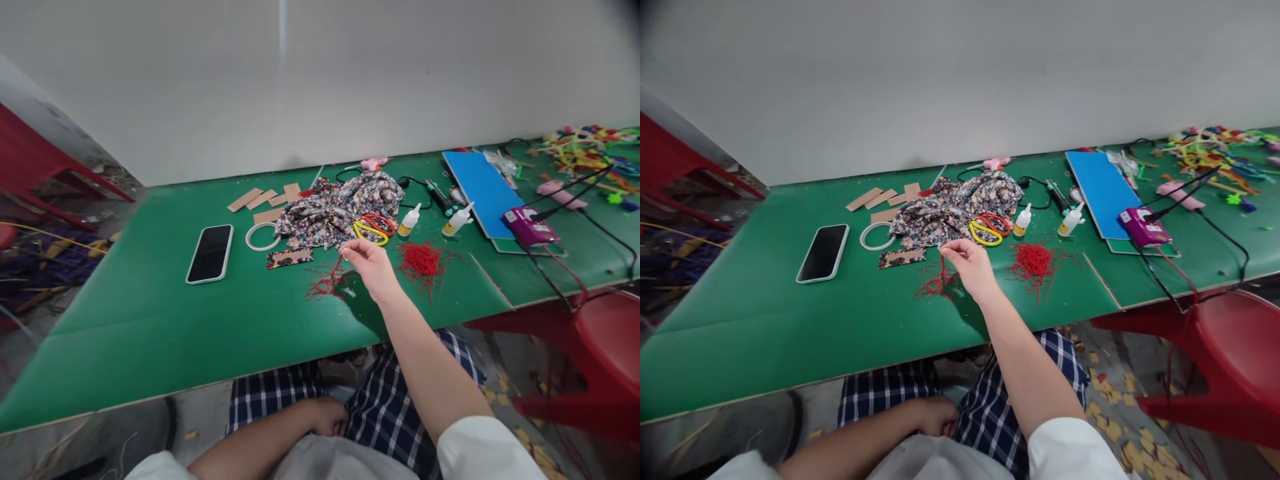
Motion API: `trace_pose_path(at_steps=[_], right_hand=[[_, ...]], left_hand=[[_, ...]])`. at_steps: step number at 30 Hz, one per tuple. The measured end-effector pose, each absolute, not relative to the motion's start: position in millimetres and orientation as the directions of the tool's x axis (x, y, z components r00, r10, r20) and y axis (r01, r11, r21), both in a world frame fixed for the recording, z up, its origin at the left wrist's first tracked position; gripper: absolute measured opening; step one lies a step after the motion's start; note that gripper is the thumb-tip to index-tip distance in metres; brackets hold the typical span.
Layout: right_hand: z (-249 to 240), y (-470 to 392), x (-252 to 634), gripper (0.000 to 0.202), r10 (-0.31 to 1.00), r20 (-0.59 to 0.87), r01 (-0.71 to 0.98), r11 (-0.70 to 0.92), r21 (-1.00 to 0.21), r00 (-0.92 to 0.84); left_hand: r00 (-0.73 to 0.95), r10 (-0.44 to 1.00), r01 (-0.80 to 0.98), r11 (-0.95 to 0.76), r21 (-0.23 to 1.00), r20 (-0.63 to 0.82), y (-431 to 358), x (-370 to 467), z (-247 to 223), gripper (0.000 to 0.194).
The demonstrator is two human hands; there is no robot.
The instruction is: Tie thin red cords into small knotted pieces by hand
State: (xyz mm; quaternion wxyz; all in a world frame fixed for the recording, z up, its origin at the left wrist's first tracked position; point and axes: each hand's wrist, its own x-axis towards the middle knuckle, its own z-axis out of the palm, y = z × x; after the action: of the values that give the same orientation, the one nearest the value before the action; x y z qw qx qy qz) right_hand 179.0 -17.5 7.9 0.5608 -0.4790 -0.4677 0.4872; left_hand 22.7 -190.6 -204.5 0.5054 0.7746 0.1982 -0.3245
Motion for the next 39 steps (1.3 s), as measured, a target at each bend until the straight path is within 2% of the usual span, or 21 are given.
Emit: trace_pose_path(at_steps=[4, 8, 13, 17, 21, 22, 23, 24, 25, 26, 27, 28, 29, 30, 33, 36, 39], right_hand=[[8, -17, 180, 0.018, 0.994, 0.072, -0.099, 0.080, -0.992, 0.087], [10, -19, 180, 0.016, 0.992, 0.078, -0.098, 0.088, -0.991, 0.096], [11, -20, 179, 0.013, 0.993, 0.073, -0.117, 0.083, -0.990, 0.088], [9, -18, 179, 0.013, 0.994, 0.077, -0.121, 0.085, -0.989, 0.075], [8, -16, 182, 0.010, 0.987, 0.141, -0.082, 0.147, -0.986, 0.076], [9, -16, 184, 0.008, 0.980, 0.186, -0.043, 0.189, -0.981, 0.073], [11, -17, 185, 0.007, 0.969, 0.238, 0.007, 0.238, -0.971, 0.067], [14, -18, 187, 0.006, 0.952, 0.299, 0.065, 0.296, -0.953, 0.059], [17, -19, 189, 0.006, 0.935, 0.351, 0.126, 0.342, -0.931, 0.053], [20, -20, 190, 0.005, 0.921, 0.388, 0.175, 0.376, -0.910, 0.040], [24, -21, 191, 0.006, 0.910, 0.415, 0.209, 0.402, -0.891, 0.020], [28, -22, 191, 0.006, 0.901, 0.434, 0.235, 0.420, -0.877, 0.012], [31, -23, 191, 0.007, 0.895, 0.447, 0.256, 0.431, -0.865, 0.003], [33, -24, 191, 0.007, 0.890, 0.456, 0.271, 0.440, -0.856, -0.001], [36, -24, 189, 0.007, 0.882, 0.472, 0.298, 0.450, -0.842, 0.004], [33, -23, 188, 0.006, 0.875, 0.483, 0.308, 0.453, -0.837, 0.025], [29, -21, 189, 0.004, 0.877, 0.478, 0.296, 0.446, -0.845, 0.046]], left_hand=[[0.716, -0.046, 0.624, -0.405, 0.668, -0.697, -186, 23, -205, 0.019], [0.691, -0.113, 0.616, -0.425, 0.664, -0.714, -188, 25, -201, 0.012], [0.704, -0.023, 0.618, -0.472, 0.628, -0.710, -192, 21, -190, 0.024], [0.694, 0.043, 0.641, -0.493, 0.589, -0.719, -192, 25, -180, 0.022], [0.675, 0.165, 0.685, -0.503, 0.528, -0.719, -187, 28, -124, 0.024], [0.701, 0.173, 0.671, -0.490, 0.557, -0.692, -181, 26, -99, 0.026], [0.770, 0.175, 0.613, -0.468, 0.636, -0.613, -173, 22, -71, 0.028], [0.885, 0.184, 0.465, -0.400, 0.790, -0.428, -161, 18, -42, 0.027], [0.931, 0.254, 0.337, -0.314, 0.888, -0.263, -145, 13, -14, 0.025], [0.880, 0.449, 0.294, -0.257, 0.921, -0.155, -128, 8, 11, 0.024], [0.710, 0.702, 0.318, -0.236, 0.919, -0.065, -108, 3, 31, 0.027], [0.453, 0.891, 0.352, -0.217, 0.911, 0.037, -88, 0, 45, 0.027], [0.226, 0.966, 0.329, -0.194, 0.924, 0.123, -69, 0, 53, 0.026], [0.152, 0.977, 0.256, -0.187, 0.948, 0.152, -52, 1, 55, 0.029], [0.288, 0.941, 0.004, -0.188, 0.982, 0.179, -18, 17, 41, 0.040], [0.420, 0.896, -0.118, -0.103, 0.988, 0.143, -9, 36, 24, 0.039], [0.421, 0.903, -0.179, -0.013, 0.984, 0.088, -10, 44, 16, 0.032]])
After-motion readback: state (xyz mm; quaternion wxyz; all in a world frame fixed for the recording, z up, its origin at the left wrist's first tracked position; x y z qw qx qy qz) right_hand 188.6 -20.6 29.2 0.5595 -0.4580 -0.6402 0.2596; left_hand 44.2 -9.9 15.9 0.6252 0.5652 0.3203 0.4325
